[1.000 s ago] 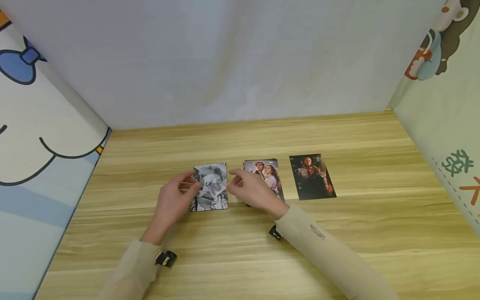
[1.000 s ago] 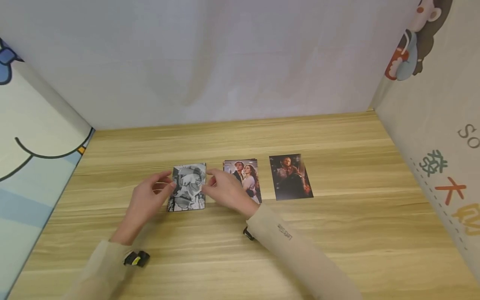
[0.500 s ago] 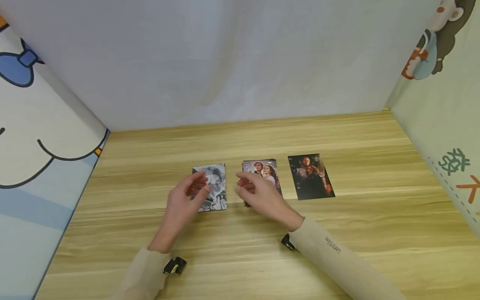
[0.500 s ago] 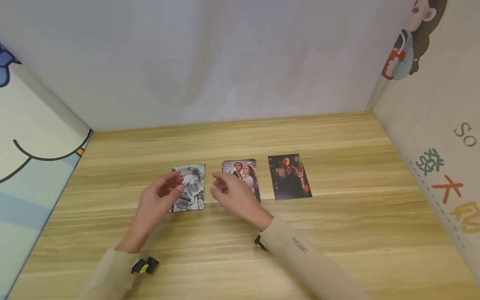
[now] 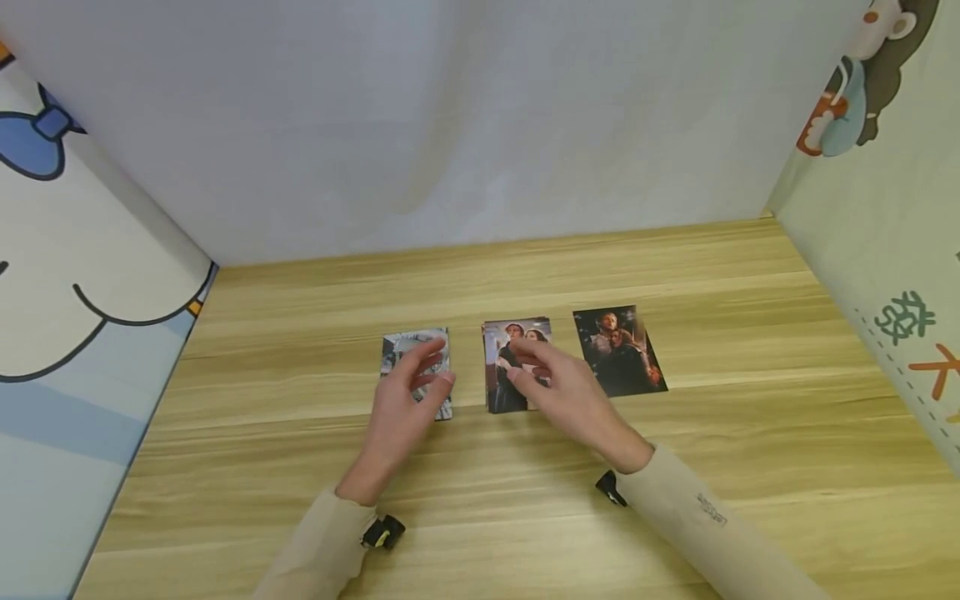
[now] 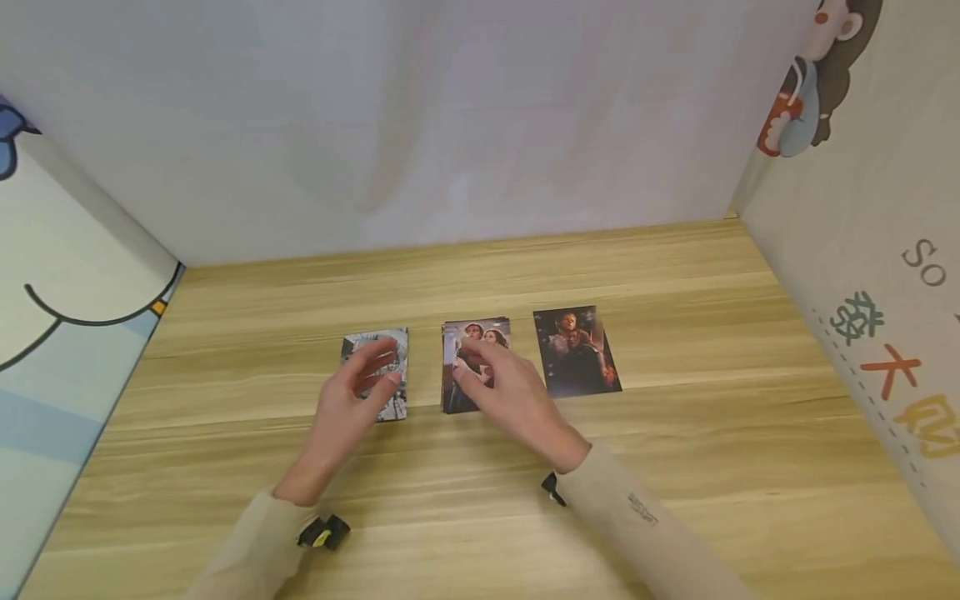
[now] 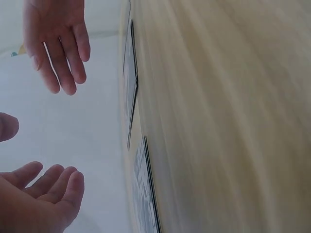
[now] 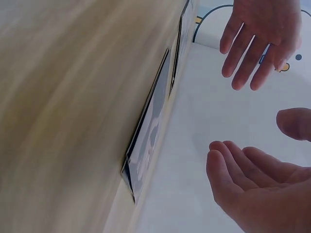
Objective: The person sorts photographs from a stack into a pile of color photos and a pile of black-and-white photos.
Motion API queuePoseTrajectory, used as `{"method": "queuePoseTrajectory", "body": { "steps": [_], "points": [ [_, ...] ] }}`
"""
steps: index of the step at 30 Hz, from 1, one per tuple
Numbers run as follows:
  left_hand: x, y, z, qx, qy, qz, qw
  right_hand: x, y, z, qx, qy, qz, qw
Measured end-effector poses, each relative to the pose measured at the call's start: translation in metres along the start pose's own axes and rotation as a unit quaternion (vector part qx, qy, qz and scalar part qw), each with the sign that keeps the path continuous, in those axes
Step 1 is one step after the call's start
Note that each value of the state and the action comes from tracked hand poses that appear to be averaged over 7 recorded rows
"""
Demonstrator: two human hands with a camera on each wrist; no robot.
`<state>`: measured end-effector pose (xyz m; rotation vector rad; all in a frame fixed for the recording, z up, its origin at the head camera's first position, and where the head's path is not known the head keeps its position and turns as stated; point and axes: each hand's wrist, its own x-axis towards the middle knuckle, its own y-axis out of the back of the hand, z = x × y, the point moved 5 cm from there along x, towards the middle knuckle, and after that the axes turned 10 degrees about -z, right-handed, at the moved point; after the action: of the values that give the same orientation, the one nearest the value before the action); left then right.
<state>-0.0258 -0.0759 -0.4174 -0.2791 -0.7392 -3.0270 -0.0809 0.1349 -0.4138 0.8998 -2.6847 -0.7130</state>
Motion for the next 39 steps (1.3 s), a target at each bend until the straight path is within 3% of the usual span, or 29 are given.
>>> {"method": "queuePoseTrajectory", "body": {
  "steps": [15,29,39],
  "points": [
    [0.010,-0.027,0.006,0.033,0.023,-0.044,0.9982,-0.009,0.021,0.019,-0.073,-0.020,0.025,0.997],
    [0.020,-0.042,0.013,0.123,0.056,-0.100,0.9858,-0.006,0.036,0.033,-0.140,-0.031,-0.004,0.990],
    [0.027,-0.046,0.015,0.146,0.052,-0.109,0.9818,-0.003,0.039,0.036,-0.152,-0.032,-0.025,0.988]
  ]
}}
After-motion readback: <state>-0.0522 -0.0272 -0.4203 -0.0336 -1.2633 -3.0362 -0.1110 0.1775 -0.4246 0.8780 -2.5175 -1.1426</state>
